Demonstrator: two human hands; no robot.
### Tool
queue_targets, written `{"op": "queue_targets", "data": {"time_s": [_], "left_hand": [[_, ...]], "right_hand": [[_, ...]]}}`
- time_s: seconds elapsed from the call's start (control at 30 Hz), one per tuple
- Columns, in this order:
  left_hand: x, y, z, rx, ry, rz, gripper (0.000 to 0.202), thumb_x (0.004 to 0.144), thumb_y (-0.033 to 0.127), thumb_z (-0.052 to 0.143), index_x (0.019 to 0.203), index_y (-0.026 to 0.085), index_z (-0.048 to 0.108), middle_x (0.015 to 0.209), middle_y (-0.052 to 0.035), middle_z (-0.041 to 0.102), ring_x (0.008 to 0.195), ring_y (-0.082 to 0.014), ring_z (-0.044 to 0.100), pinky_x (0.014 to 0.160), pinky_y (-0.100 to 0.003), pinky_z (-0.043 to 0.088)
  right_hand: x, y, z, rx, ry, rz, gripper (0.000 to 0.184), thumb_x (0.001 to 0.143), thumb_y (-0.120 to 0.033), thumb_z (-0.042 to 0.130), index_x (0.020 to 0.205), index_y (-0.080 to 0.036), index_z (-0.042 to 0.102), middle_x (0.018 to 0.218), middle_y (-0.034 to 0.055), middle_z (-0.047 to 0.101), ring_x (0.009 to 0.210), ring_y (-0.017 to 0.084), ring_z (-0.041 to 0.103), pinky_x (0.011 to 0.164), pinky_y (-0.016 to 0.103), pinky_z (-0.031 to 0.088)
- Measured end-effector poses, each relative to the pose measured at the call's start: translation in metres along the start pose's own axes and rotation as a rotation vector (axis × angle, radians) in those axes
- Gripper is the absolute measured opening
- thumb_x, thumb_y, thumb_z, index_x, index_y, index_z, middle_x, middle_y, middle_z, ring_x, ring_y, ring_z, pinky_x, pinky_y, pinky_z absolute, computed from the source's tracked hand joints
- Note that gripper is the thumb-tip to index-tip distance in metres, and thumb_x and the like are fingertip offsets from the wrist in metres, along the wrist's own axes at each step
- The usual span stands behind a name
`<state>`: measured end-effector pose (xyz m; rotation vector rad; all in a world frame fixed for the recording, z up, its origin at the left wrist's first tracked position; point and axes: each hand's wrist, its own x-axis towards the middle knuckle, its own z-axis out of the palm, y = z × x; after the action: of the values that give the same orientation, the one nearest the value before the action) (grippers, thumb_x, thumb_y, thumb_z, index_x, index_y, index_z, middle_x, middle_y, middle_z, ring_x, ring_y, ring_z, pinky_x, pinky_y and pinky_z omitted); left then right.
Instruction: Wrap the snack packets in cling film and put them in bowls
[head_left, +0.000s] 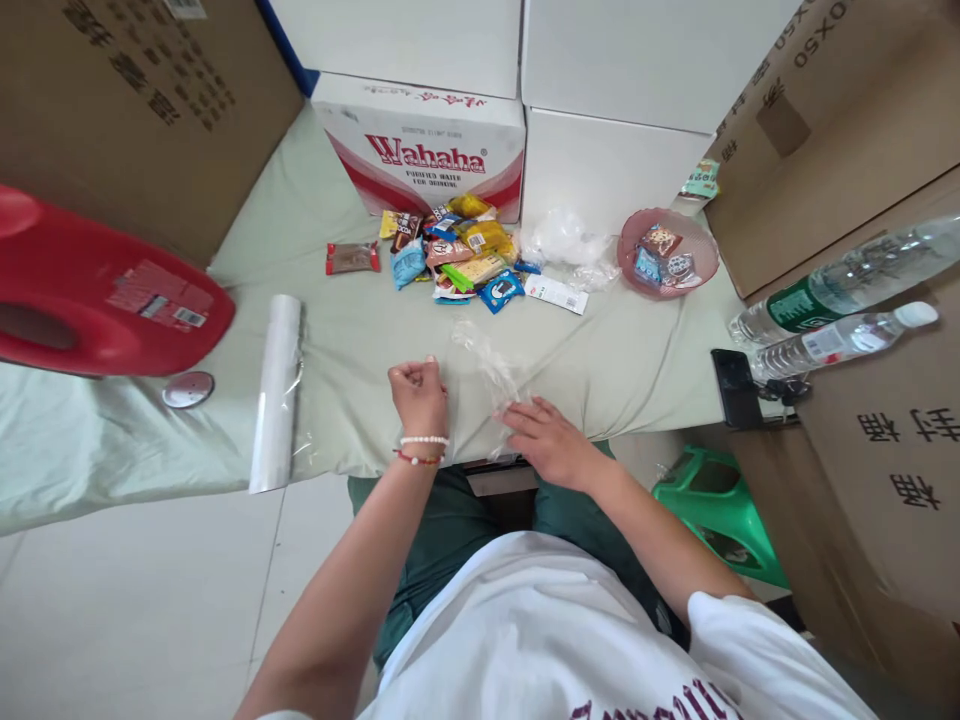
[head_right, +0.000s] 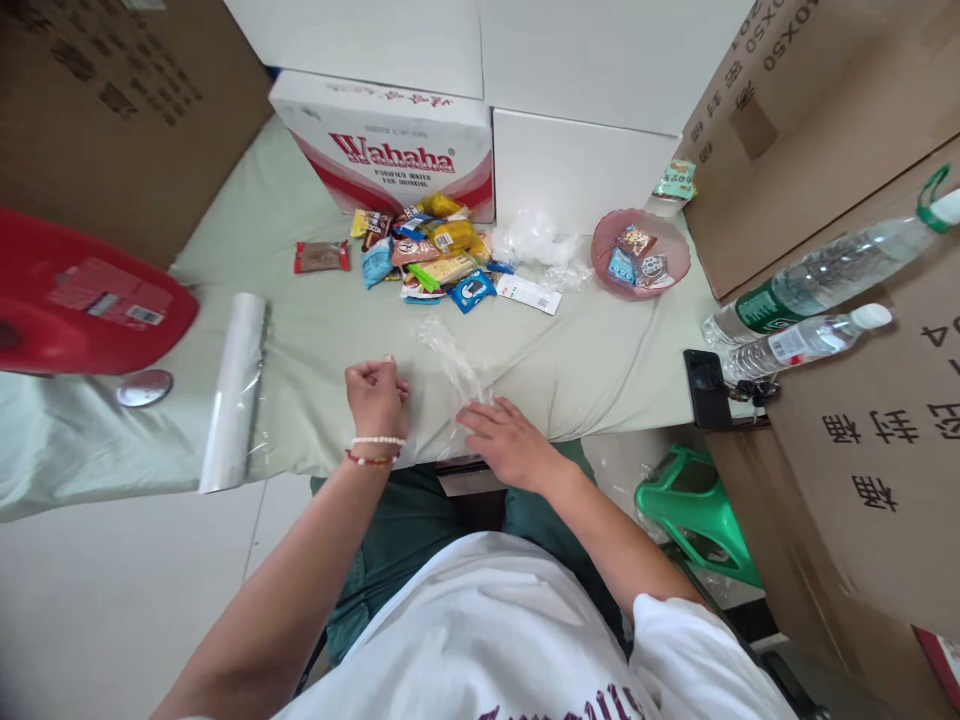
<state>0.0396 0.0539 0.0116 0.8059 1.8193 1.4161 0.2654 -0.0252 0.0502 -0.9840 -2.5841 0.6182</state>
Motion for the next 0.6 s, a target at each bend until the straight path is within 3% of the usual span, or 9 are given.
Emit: {"op": "queue_targets", "data": {"time_s": [0.07,0.13,0.23,0.33,0.4,0.5,0.53,0.6], "left_hand": [[-0.027,-0.002,-0.002,-0.01,-0.07,-0.048,0.04,0.096,0.058,0.05,0.113,0.022,0.047,0.093,-0.001,0.059,0.076,-0.0155,0.064,0.067,-0.031,0.054],[-0.049,-0.003,-0.004,0.108,-0.144,0.034,0.053,0.089,0.057,0.063,0.125,0.021,0.049,0.112,-0.0076,0.061,0.094,-0.0184,0.068,0.079,-0.034,0.057],[-0.057,-0.005,-0.004,0.318,-0.212,0.152,0.075,0.073,0.04,0.082,0.137,0.019,0.048,0.131,-0.014,0.058,0.1,-0.0207,0.068,0.093,-0.038,0.056],[-0.042,-0.012,-0.005,0.367,-0.249,0.071,0.041,0.084,0.031,0.066,0.122,0.018,0.058,0.104,-0.0072,0.07,0.08,-0.0182,0.069,0.083,-0.036,0.056],[-0.033,-0.016,-0.007,0.369,-0.247,0.058,0.02,0.091,0.032,0.054,0.107,0.021,0.062,0.085,-0.0025,0.07,0.071,-0.0179,0.068,0.076,-0.033,0.053],[-0.031,-0.017,-0.005,0.407,-0.201,0.167,0.019,0.096,0.037,0.049,0.1,0.023,0.062,0.079,-0.0007,0.07,0.067,-0.0175,0.066,0.07,-0.03,0.049],[-0.033,-0.016,-0.003,0.422,-0.194,0.202,0.021,0.097,0.039,0.048,0.1,0.023,0.061,0.077,-0.0002,0.07,0.065,-0.0172,0.065,0.069,-0.029,0.048],[-0.036,-0.012,0.002,0.429,-0.215,0.242,0.025,0.1,0.043,0.047,0.097,0.023,0.061,0.072,0.0012,0.067,0.062,-0.0163,0.064,0.066,-0.028,0.045]], "right_hand": [[0.002,-0.002,0.026,-0.058,-0.103,0.015,0.027,0.099,-0.008,0.052,0.108,-0.021,0.073,0.161,0.0069,0.049,0.155,0.025,0.035,0.127,0.061,0.022],[0.002,-0.008,0.04,-0.062,-0.147,0.038,0.029,0.097,-0.007,0.053,0.112,-0.021,0.073,0.164,0.0073,0.044,0.158,0.025,0.029,0.128,0.063,0.017],[-0.002,-0.017,0.04,0.012,-0.146,0.073,0.034,0.093,-0.008,0.058,0.119,-0.023,0.072,0.162,0.0085,0.048,0.158,0.027,0.028,0.128,0.065,0.013],[-0.009,-0.017,0.02,0.196,0.0,0.13,0.032,0.093,-0.014,0.058,0.118,-0.025,0.073,0.149,0.0076,0.061,0.15,0.027,0.042,0.125,0.059,0.028],[-0.009,-0.007,0.004,0.287,0.254,0.273,0.029,0.098,-0.02,0.052,0.116,-0.027,0.072,0.139,0.0083,0.067,0.138,0.025,0.054,0.117,0.053,0.042],[0.009,0.018,-0.011,0.266,0.562,0.584,0.036,0.102,-0.037,0.05,0.133,-0.025,0.063,0.134,0.0126,0.067,0.127,0.027,0.059,0.104,0.048,0.053],[0.021,0.027,-0.012,0.252,0.574,0.662,0.046,0.101,-0.044,0.053,0.142,-0.024,0.057,0.133,0.0139,0.067,0.126,0.029,0.058,0.101,0.047,0.054],[0.048,0.045,-0.007,0.252,0.479,0.757,0.069,0.094,-0.051,0.064,0.152,-0.019,0.045,0.13,0.0155,0.068,0.123,0.031,0.059,0.096,0.045,0.054]]}}
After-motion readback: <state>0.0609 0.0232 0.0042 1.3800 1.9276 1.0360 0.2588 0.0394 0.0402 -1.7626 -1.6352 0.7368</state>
